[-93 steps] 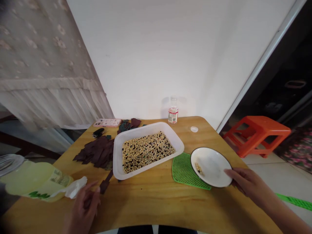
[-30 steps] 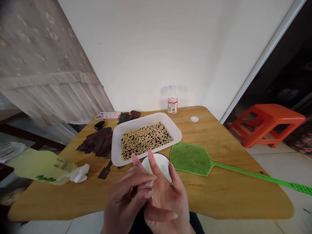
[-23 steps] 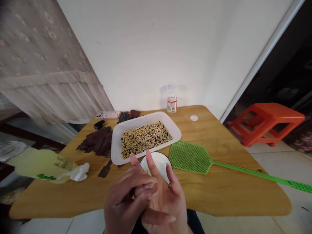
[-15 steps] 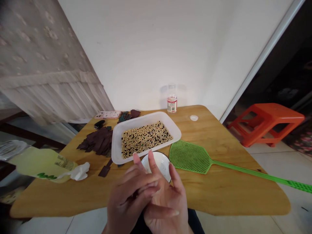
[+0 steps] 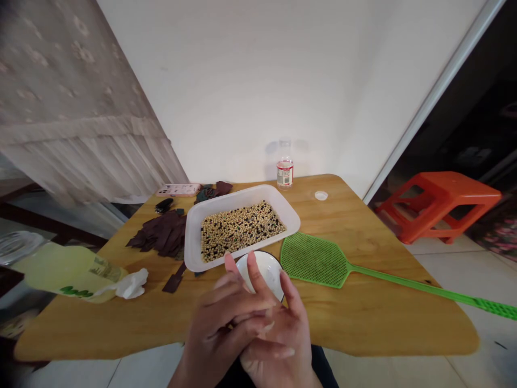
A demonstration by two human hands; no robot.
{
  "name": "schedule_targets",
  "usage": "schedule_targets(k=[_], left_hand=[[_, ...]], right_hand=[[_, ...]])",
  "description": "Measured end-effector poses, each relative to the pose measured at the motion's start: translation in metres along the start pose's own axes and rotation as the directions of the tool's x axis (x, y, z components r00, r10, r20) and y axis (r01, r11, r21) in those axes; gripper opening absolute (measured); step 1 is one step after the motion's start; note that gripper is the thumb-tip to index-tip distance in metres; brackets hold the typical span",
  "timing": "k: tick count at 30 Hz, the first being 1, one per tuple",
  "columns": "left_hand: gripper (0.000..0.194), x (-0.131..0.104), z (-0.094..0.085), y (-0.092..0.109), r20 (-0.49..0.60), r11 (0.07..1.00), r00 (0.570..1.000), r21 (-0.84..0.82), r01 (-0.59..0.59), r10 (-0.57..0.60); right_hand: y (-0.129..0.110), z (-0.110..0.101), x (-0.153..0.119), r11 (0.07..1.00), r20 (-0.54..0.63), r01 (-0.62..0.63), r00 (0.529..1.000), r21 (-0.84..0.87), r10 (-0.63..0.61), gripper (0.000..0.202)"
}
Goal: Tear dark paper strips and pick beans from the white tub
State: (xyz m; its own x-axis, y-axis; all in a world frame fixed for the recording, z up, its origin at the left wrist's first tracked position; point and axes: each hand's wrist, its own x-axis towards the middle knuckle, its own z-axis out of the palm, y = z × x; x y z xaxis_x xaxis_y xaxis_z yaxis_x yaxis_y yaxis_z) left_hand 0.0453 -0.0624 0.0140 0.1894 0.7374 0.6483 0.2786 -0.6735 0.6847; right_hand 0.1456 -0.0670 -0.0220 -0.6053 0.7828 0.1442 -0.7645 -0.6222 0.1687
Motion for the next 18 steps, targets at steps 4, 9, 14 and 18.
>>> schedule_targets(k=[4,9,14,18], left_hand=[[0.02,-0.003,-0.006,-0.005,0.124,0.999,0.992,-0.04,0.033,-0.028],[0.015,-0.005,-0.006,-0.004,0.11,0.995,0.992,-0.075,0.066,-0.058],[0.008,-0.01,-0.003,0.001,0.009,1.0,1.0,-0.01,0.017,-0.017],[0.012,-0.016,0.001,0.004,-0.056,0.997,0.997,0.054,-0.055,0.058]], right_hand=[[-0.003,-0.002,0.0,1.0,0.044,0.004,0.999,0.027,-0.005,0.036],[-0.001,0.001,-0.001,1.0,0.075,-0.028,0.997,0.007,0.028,0.034],[-0.011,0.019,-0.001,0.948,-0.092,-0.114,0.992,-0.297,0.09,0.033],[-0.03,0.035,0.007,0.785,-0.128,-0.342,0.937,-0.517,0.323,0.037]])
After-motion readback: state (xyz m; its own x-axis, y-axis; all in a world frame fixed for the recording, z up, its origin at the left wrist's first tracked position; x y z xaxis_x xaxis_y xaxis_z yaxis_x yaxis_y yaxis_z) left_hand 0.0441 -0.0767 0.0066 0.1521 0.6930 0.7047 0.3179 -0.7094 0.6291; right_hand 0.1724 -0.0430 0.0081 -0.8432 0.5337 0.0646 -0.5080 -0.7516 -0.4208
